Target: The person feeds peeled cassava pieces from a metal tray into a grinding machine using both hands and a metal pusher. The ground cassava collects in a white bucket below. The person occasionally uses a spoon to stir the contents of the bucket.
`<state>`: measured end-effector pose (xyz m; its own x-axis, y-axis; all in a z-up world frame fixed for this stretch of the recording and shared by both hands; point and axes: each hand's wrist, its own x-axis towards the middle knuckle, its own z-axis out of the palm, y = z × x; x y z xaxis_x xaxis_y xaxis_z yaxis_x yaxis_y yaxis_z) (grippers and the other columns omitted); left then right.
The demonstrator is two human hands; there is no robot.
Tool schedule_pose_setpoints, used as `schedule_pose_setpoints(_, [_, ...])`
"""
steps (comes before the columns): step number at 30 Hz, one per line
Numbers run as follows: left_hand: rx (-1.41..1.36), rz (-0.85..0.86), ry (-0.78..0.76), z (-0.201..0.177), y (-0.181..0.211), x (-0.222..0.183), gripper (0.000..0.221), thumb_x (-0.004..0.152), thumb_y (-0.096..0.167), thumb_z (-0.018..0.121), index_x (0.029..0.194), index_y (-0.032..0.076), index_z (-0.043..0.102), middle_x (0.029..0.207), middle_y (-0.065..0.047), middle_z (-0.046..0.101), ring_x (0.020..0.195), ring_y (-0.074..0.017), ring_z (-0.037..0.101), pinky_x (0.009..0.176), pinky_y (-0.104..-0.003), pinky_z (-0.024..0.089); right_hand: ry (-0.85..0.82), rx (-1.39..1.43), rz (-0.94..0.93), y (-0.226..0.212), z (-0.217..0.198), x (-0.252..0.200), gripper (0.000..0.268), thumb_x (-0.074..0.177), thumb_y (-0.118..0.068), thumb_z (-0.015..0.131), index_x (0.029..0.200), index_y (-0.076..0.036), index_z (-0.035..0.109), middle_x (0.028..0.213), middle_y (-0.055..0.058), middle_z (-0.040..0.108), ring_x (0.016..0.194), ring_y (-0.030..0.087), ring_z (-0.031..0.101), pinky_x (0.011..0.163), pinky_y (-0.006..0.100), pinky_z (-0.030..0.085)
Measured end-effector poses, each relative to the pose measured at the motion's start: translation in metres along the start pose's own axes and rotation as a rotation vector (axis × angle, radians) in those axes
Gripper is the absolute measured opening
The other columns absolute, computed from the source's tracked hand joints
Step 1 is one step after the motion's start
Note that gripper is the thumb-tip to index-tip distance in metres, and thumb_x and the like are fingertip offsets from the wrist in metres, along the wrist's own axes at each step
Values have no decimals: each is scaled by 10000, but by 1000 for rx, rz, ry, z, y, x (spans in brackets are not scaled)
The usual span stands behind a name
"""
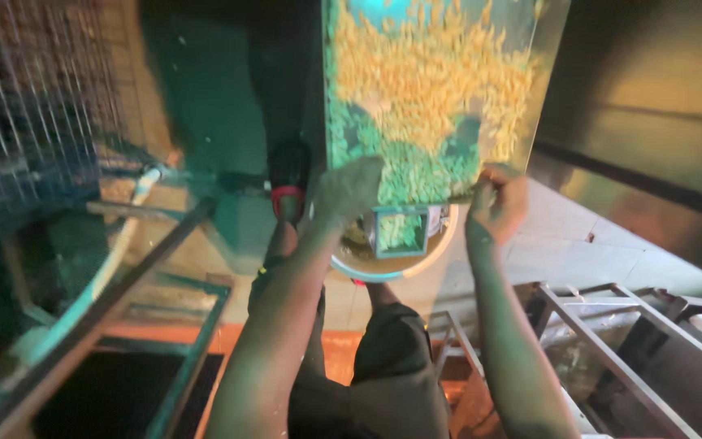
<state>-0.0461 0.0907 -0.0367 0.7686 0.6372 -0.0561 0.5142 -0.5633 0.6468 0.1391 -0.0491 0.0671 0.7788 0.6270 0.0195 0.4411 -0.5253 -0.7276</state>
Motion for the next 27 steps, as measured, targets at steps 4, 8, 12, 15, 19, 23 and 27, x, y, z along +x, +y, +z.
schedule_pose_setpoints(4, [-147, 210, 163, -11, -6, -3, 361, 844, 179, 629, 1202, 145, 661, 1094, -66, 693, 971, -260, 690, 775, -374, 561, 32, -99, -132, -9, 45, 10, 214, 942, 35, 651, 1145, -25, 683, 1261, 200, 606, 1224, 367, 610, 1062, 424, 481])
schedule_pose_setpoints(8, [-49, 209, 43, -19, 1, 2, 100, 902, 180, 656, 997, 149, 647, 821, -55, 610, 766, -271, 652, 659, -413, 521, -32, -142, -201, -57, 92, 75, 223, 975, 19, 655, 1193, -24, 680, 1284, 203, 643, 1255, 393, 601, 1097, 440, 469])
schedule_pose_setpoints(12, [-137, 275, 76, -35, -2, 16, 119, 896, 145, 637, 1012, 123, 632, 778, -53, 572, 712, -249, 625, 639, -394, 501, -207, -227, -490, -94, 149, 191, 502, 882, 29, 646, 1379, 42, 576, 1407, 258, 595, 1277, 454, 528, 1125, 491, 411])
schedule_pose_setpoints(15, [-83, 282, 43, -45, -3, 19, 63, 935, 142, 634, 991, 131, 606, 778, -36, 571, 714, -225, 629, 637, -372, 504, -234, -443, -533, -96, 193, 241, 328, 1017, -94, 670, 1343, -70, 636, 1339, 133, 664, 1243, 391, 550, 1078, 481, 439])
schedule_pose_setpoints(19, [-21, 244, 74, -48, -1, 26, 47, 911, 167, 643, 940, 163, 605, 752, -28, 580, 674, -222, 628, 579, -367, 485, -278, -659, -619, -87, 220, 254, 296, 964, -188, 644, 1209, -24, 621, 1175, 175, 636, 1121, 361, 554, 895, 498, 440])
schedule_pose_setpoints(23, [-67, 256, 62, -46, 0, 23, 50, 947, 161, 634, 928, 161, 587, 758, -26, 573, 698, -228, 627, 612, -385, 497, -345, -745, -628, -68, 218, 246, 217, 945, -205, 642, 1088, -44, 616, 1097, 165, 639, 1067, 355, 565, 815, 476, 462])
schedule_pose_setpoints(27, [-54, 268, 22, -42, 4, 25, 79, 935, 157, 625, 876, 178, 577, 739, -15, 576, 687, -233, 626, 582, -394, 493, -540, -488, -368, -33, 201, 251, 134, 1005, -202, 631, 1101, -109, 643, 1048, 148, 668, 1007, 364, 616, 843, 474, 506])
